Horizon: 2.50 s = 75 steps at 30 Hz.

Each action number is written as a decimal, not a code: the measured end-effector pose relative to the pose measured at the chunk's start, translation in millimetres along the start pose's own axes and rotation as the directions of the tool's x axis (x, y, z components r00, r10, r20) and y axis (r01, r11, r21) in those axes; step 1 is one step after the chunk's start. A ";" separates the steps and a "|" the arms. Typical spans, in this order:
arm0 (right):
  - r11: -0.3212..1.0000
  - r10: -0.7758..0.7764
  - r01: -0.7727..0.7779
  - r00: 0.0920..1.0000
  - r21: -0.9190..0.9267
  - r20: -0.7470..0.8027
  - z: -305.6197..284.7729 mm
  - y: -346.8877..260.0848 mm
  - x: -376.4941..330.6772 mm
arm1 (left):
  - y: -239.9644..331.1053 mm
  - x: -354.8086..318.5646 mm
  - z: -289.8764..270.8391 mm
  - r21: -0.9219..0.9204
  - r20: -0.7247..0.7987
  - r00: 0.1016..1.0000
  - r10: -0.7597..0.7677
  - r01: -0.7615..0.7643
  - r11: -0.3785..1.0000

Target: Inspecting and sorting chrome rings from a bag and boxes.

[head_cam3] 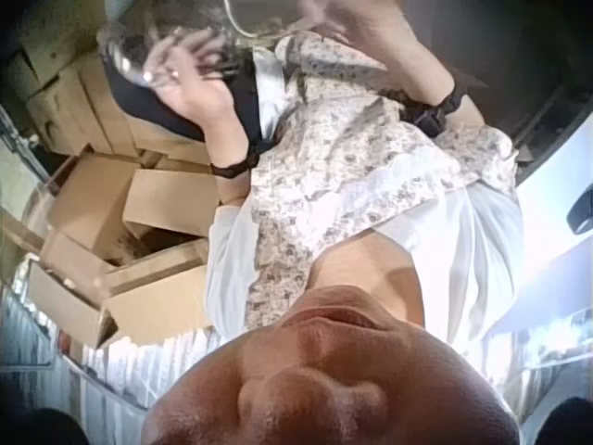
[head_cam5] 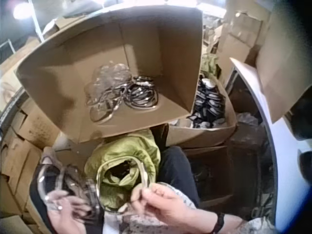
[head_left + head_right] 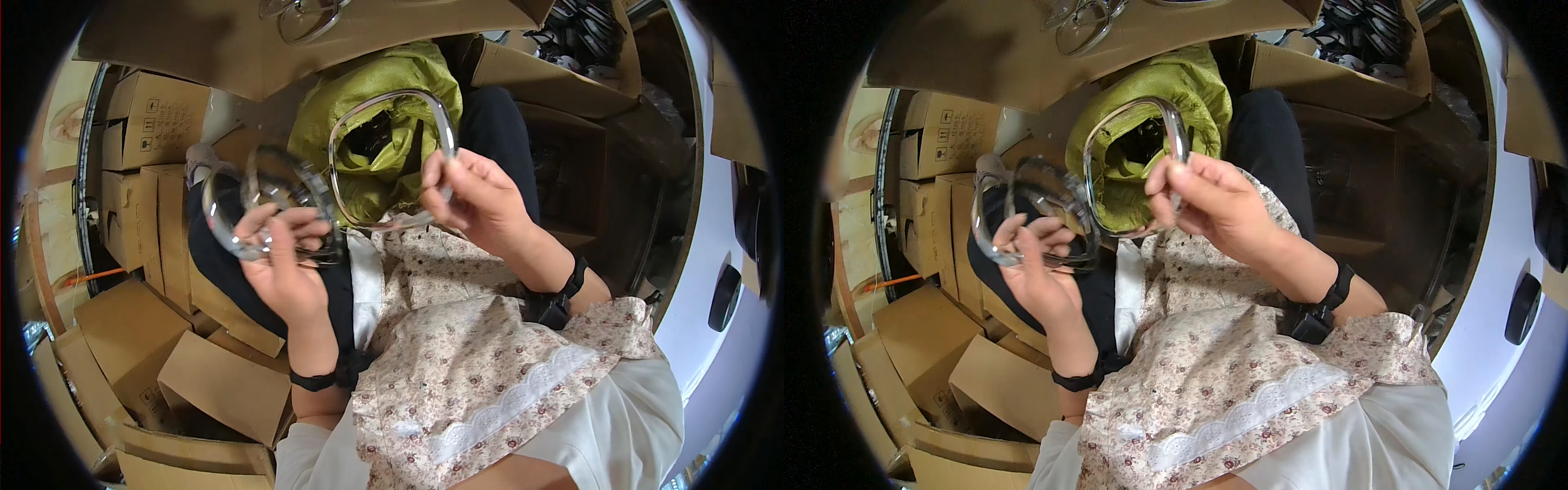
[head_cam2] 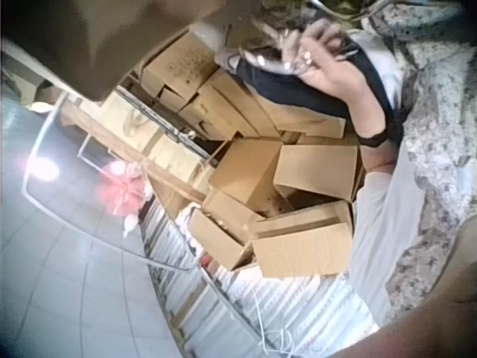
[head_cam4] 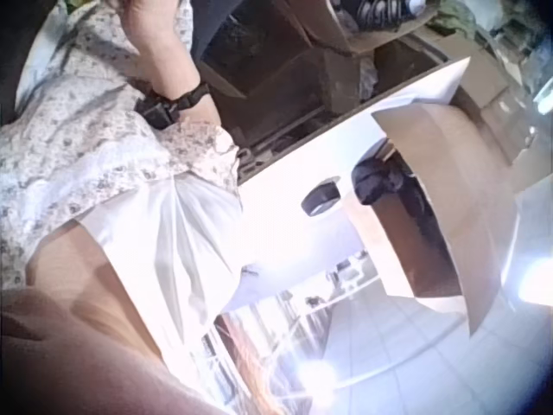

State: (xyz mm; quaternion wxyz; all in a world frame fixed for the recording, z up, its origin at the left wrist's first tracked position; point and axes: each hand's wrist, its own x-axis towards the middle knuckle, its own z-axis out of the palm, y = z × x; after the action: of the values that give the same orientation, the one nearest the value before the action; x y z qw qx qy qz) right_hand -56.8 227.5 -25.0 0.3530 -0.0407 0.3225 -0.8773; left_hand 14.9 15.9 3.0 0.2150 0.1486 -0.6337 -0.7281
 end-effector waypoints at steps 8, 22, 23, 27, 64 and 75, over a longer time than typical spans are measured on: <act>0.952 -0.134 0.077 0.975 0.298 0.177 -28.4 7.7 -7.1 | -10.8 2.3 -15.5 -0.074 0.211 0.927 -0.311 0.333 0.940; 0.956 -0.132 0.065 0.967 0.287 0.218 -37.0 16.9 -5.0 | -2.1 -3.4 0.0 -0.251 0.351 0.889 -0.293 0.391 0.885; 0.954 -0.129 0.062 0.968 0.294 0.215 -36.4 17.2 -4.2 | -2.0 -2.5 0.2 -0.225 0.348 0.892 -0.290 0.379 0.898; 0.968 -0.049 0.027 0.995 0.251 0.084 -30.3 17.2 -6.4 | -5.3 1.1 -0.4 -0.268 0.344 0.894 -0.288 0.387 0.882; 0.986 -0.169 0.169 0.986 -0.010 -0.007 -40.5 19.3 -3.9 | -0.3 -5.5 -2.2 -0.078 0.333 0.934 -0.126 0.160 0.984; 0.951 -0.264 0.279 0.957 -0.136 0.119 -32.6 7.5 -9.1 | -16.9 8.2 -8.5 -0.115 0.293 0.908 -0.300 0.345 0.932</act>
State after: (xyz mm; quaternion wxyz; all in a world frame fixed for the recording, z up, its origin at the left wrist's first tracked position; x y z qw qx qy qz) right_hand -55.3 246.8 -53.7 0.2405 -0.1551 0.3616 -0.8873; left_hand 9.9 6.3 -14.6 0.0142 0.1323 -0.5616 -0.8166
